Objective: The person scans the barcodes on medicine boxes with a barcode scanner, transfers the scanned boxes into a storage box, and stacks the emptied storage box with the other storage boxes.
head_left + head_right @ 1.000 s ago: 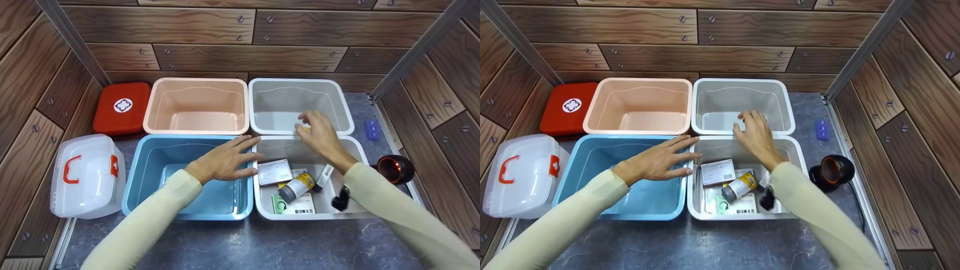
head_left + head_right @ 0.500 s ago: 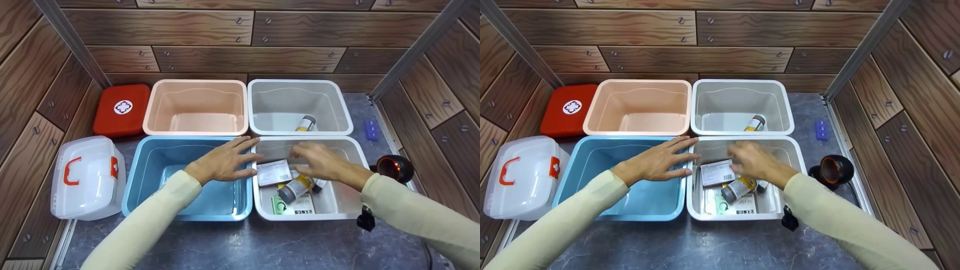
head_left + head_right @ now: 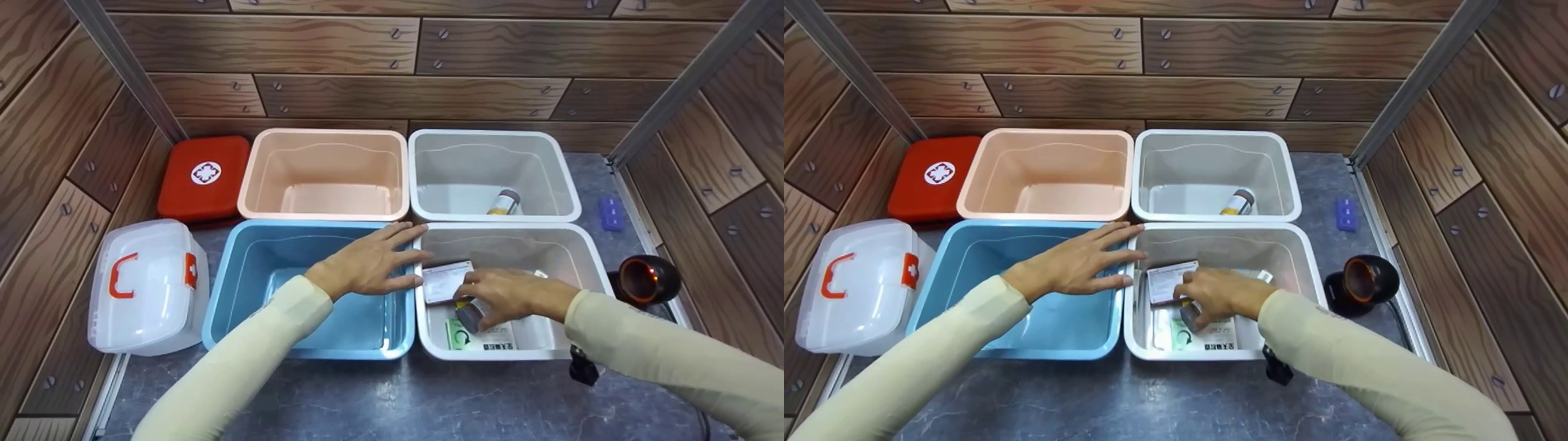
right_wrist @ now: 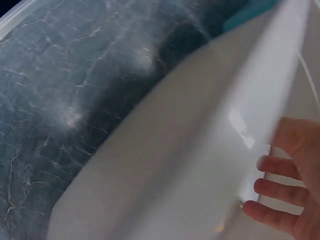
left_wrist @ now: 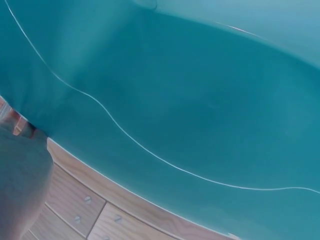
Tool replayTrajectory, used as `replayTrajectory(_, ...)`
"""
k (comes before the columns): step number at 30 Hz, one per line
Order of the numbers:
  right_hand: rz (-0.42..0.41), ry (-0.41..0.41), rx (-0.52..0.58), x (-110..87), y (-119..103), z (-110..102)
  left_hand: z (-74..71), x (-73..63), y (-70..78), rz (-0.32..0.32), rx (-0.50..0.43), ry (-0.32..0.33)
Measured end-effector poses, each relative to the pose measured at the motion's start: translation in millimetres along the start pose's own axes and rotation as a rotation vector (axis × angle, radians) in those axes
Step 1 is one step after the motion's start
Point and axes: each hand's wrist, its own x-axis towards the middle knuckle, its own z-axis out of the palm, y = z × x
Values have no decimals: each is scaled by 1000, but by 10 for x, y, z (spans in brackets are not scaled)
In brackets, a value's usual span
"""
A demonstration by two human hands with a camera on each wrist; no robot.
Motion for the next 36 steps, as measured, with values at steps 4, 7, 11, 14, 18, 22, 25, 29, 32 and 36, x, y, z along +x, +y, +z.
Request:
replayTrajectory(4, 35, -69, -41, 45, -31, 100, -2, 9, 6, 3, -4, -1)
replayTrajectory(7, 36, -94, -90, 72, -29, 158, -6, 19, 8, 10, 3, -2)
replayTrajectory(11, -18, -72, -186, 73, -18, 210, -6, 31, 11, 17, 9, -3)
replayTrajectory(14, -72, -32, -219, 43, -1, 231, -2, 36, 16, 23, 3, -2)
replayTrajectory(18, -91, 32, -158, -16, 32, 193, 2, 32, 17, 23, -4, 2)
replayTrajectory(22, -31, 67, -36, -109, 62, 33, 9, 28, 12, 17, -6, 6)
replayTrajectory(25, -13, 108, 29, -225, 97, -112, 13, 23, 8, 12, -6, 3)
replayTrajectory(29, -71, 229, 63, -411, 170, -239, 11, 11, 3, 6, -8, -2)
replayTrajectory(32, -77, 320, 127, -540, 229, -279, 8, 6, 1, 2, -6, -4)
replayTrajectory(36, -29, 414, 332, -664, 283, -294, -8, 3, -7, 5, 6, -12)
